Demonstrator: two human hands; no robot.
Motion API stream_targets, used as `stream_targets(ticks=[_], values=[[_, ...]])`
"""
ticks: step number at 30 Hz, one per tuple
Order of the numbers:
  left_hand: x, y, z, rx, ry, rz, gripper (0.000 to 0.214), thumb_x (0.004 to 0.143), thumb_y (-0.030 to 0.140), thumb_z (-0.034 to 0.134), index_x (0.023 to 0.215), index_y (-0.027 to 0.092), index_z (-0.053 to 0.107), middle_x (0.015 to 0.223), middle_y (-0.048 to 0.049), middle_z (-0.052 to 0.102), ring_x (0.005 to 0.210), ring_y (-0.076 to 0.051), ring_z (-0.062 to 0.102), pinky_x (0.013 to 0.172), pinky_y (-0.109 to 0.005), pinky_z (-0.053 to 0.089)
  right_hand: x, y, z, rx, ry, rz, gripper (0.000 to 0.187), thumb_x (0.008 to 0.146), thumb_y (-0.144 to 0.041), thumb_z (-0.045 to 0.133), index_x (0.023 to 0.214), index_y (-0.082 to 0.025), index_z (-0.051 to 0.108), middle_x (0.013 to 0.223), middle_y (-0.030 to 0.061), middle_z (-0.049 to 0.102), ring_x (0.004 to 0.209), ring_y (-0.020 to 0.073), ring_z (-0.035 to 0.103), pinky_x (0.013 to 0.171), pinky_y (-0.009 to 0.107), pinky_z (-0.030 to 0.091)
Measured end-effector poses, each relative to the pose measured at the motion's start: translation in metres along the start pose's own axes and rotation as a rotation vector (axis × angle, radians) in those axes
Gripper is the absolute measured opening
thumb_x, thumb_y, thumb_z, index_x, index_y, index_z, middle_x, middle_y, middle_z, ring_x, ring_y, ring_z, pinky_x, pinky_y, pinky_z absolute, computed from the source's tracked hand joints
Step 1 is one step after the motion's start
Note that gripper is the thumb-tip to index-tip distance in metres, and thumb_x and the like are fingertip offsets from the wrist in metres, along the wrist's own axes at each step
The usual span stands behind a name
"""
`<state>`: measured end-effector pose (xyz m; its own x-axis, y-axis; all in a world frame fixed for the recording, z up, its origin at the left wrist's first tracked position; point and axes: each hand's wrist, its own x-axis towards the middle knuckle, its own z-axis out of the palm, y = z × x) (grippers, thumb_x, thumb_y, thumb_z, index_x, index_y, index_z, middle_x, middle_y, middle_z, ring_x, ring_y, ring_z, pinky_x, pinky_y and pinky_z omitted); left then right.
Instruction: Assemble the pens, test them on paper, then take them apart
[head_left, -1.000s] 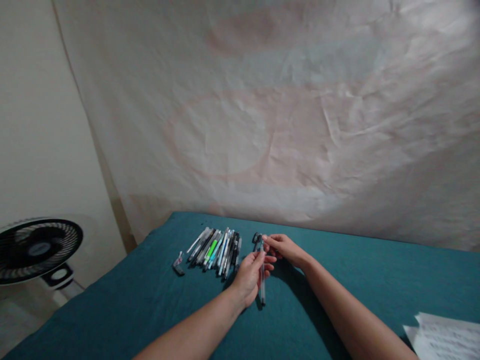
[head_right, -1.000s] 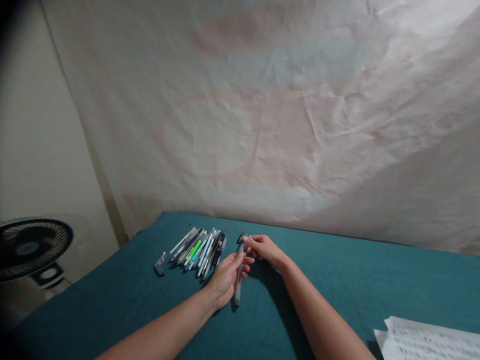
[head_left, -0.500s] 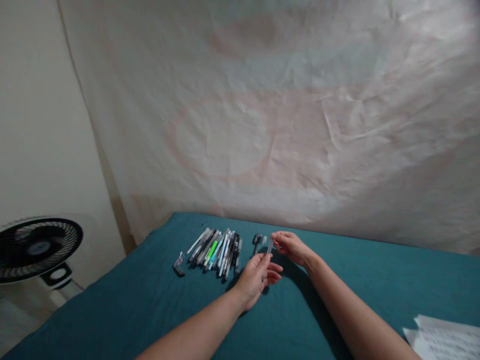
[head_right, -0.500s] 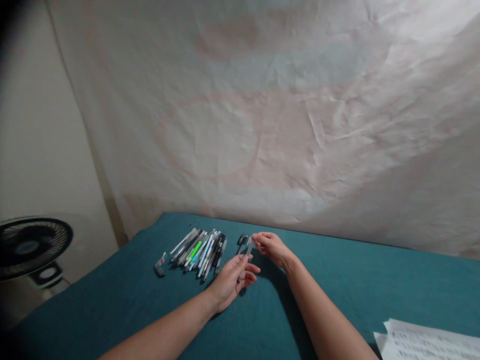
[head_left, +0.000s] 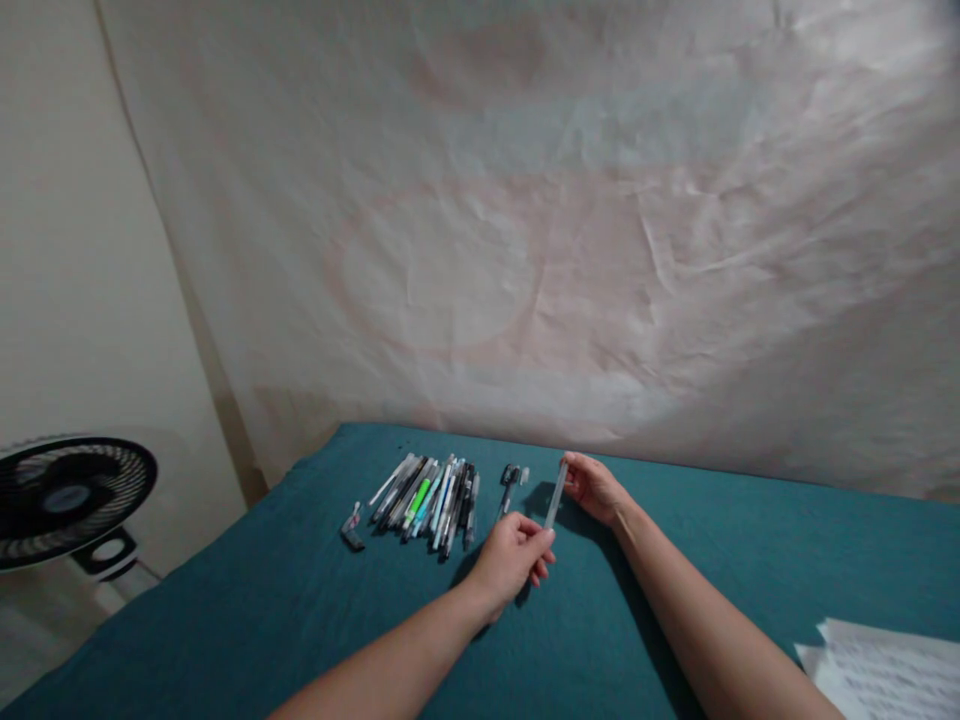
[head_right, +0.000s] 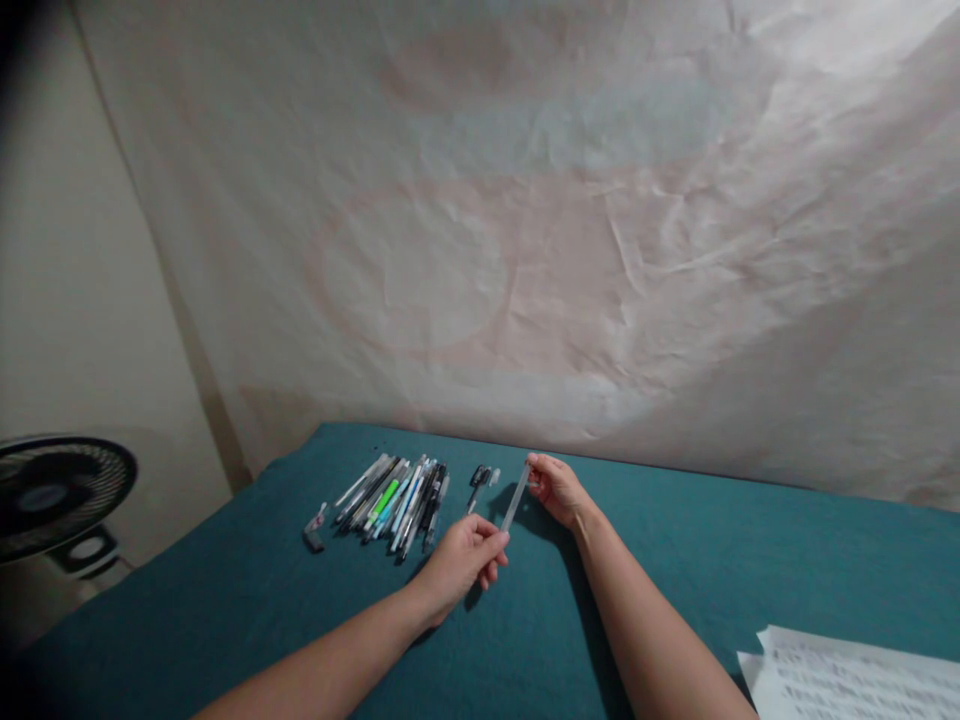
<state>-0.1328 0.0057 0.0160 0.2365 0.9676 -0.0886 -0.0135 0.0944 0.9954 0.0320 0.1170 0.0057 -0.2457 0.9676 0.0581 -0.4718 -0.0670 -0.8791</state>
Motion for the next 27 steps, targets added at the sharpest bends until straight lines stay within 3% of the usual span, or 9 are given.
stream_targets(ticks=[7,15,22,27], values=[[-0.0018,0.0011,0.0019,0.009,0.01,-0.013,0.028,0.07,0.04,0.055,0.074,0.014,0.044,0.06,-0.0012,0.058,0.041,-0.007,0.048,0.037,-0.018,0.035,-0.0008,0.0003,-0.0004,0.039,0.009,-0.016,0.02,0.062,-0.031,0.066,0.067,-0.015,0.055,0.06,-0.0026,0.052,0.05,0.0055,0.044,0.045,0.017,0.038],[-0.0029,0.0017,0.0038,0.013,-0.003,-0.06,0.029,0.069,0.04,0.056,0.074,0.013,0.047,0.063,-0.0056,0.062,0.042,-0.01,0.052,0.038,-0.02,0.039,0.0019,0.0012,-0.0046,0.006,-0.015,-0.009,0.023,0.06,-0.033,0.067,0.064,-0.013,0.056,0.049,-0.0057,0.042,0.042,0.0031,0.036,0.04,0.015,0.031],[-0.0044,0.0056,0.0019,-0.03,-0.026,-0.079,0.033,0.07,0.044,0.054,0.074,0.011,0.051,0.065,-0.0073,0.063,0.041,-0.008,0.051,0.038,-0.019,0.038,0.002,0.0008,-0.0055,0.019,-0.005,-0.028,0.023,0.061,-0.031,0.067,0.073,-0.013,0.061,0.051,-0.0043,0.047,0.043,0.0033,0.038,0.04,0.016,0.032],[-0.0063,0.0068,0.0034,-0.173,-0.048,-0.166,0.036,0.073,0.044,0.051,0.081,0.01,0.054,0.066,-0.0059,0.062,0.04,-0.004,0.046,0.039,-0.016,0.035,0.0033,0.0022,-0.009,0.071,-0.011,0.004,0.022,0.063,-0.03,0.065,0.079,-0.014,0.062,0.061,-0.0014,0.056,0.045,0.0038,0.043,0.043,0.015,0.037]])
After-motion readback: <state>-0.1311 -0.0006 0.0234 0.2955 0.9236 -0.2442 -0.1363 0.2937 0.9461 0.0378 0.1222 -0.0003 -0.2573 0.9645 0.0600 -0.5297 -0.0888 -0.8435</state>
